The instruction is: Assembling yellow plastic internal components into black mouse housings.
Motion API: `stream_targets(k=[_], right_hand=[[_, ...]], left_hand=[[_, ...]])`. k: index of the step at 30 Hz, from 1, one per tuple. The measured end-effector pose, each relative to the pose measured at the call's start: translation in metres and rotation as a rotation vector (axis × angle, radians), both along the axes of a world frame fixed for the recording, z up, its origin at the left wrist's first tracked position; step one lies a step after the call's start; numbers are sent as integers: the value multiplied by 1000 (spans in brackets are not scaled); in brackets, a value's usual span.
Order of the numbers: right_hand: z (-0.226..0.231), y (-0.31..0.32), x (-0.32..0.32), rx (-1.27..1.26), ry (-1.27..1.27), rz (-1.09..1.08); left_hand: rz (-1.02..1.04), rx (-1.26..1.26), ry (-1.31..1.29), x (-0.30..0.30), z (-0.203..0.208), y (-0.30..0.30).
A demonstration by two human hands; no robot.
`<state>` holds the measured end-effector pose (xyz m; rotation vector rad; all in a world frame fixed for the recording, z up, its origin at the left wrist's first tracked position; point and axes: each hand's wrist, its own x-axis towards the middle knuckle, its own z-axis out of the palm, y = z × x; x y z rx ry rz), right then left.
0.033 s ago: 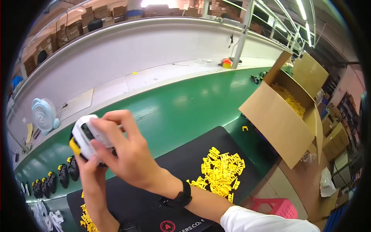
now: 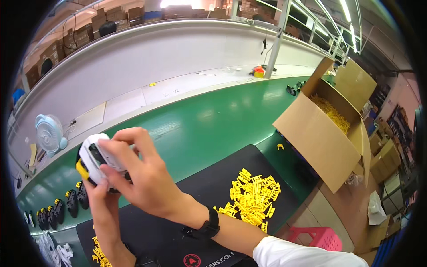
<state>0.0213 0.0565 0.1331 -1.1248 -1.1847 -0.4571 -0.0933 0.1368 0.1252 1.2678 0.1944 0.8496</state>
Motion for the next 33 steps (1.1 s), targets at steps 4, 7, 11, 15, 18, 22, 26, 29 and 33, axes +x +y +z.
stream_targets(k=[4,7,11,15,18,22,26,29,33], right_hand=[[4,-4,5,-2,27,42],[10,-4,-1,-164,216,386],[18,-28,14,-289,311,546],[20,-22,5,-186,253,512],[20,-22,5,-200,186,481],[22,-24,4,-172,186,548],[25,-28,8,-175,151,572],[25,-30,12,-178,86,499],[25,-31,9,-208,151,505]], left_hand=[[61,-5,29,-6,2,2],[17,-1,-28,-25,2,8],[-45,49,-17,-8,9,-8],[-73,115,-13,-15,21,-15],[-52,131,33,-22,25,-15],[-1,156,41,-23,27,-17],[5,191,106,-27,31,-19],[-24,275,243,-29,31,-15],[-16,285,166,-21,27,-19]])
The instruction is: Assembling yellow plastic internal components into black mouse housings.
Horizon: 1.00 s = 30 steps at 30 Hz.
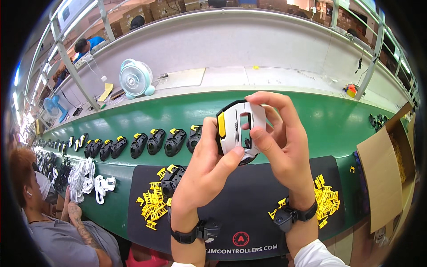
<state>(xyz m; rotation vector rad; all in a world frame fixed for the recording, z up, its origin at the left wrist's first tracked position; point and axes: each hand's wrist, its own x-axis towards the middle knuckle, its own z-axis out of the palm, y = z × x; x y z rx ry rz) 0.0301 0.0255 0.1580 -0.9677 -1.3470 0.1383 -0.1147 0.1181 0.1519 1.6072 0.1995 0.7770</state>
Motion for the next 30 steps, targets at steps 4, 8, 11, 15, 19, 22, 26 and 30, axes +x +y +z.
stream_targets(k=[4,8,11,15,19,22,26,30], right_hand=[[6,-5,-9,-85,236,111],[12,-8,-11,-133,219,90],[14,-10,-11,-124,236,89],[12,-6,-8,-106,205,80],[13,-7,-7,-92,278,173],[10,-9,-9,-135,299,166],[15,-15,-13,-121,230,171],[20,-19,-25,-92,191,169]], left_hand=[[-10,-16,-83,-2,-1,0],[30,21,-143,1,-3,2],[11,53,-133,3,-1,2],[46,86,-188,5,-1,2],[2,38,-96,1,0,1],[73,206,-18,-1,2,-4],[89,286,-136,-3,-2,2],[150,302,-157,-8,6,-3]])
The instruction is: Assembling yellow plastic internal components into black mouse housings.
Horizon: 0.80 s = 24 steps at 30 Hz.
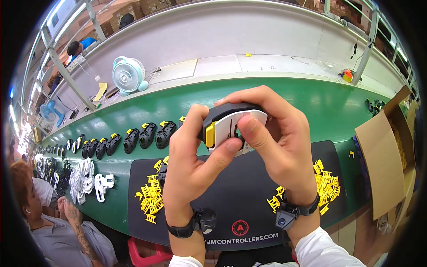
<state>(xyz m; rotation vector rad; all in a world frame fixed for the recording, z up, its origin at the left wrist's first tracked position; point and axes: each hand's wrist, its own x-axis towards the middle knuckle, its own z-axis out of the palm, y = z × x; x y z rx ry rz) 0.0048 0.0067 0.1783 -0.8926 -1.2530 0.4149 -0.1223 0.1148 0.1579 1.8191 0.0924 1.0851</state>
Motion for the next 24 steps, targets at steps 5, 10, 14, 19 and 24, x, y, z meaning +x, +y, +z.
stream_targets(k=[5,10,14,19,24], right_hand=[[-5,10,-2,259,-143,-347],[-7,6,4,197,-383,-458],[-3,5,5,189,-445,-392],[2,1,-1,137,-433,-343],[-1,-2,2,64,-468,-335]], left_hand=[[112,1,-31,4,0,-5],[103,-130,-135,9,7,-15],[171,29,-48,1,5,-10],[197,86,-17,-3,12,-14],[226,216,27,0,11,-17]])
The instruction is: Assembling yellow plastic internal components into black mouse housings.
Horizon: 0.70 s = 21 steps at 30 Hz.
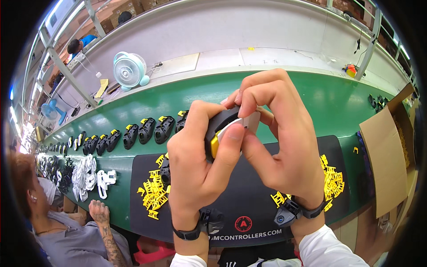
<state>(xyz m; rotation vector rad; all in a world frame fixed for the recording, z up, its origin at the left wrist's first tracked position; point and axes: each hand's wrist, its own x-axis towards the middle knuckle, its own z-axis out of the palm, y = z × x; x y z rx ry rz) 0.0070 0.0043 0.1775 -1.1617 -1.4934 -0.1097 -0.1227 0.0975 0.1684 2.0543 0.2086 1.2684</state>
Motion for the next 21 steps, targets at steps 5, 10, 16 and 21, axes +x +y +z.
stream_targets(k=[5,10,16,21], right_hand=[[-3,-3,1,6,20,30],[-3,-4,-4,17,37,7],[15,-24,3,-91,-111,-119],[7,-13,28,36,-384,-192]], left_hand=[[71,66,10,7,-3,-4],[111,86,-7,7,-6,-6],[-6,23,38,1,3,-2],[7,-93,7,0,6,-3]])
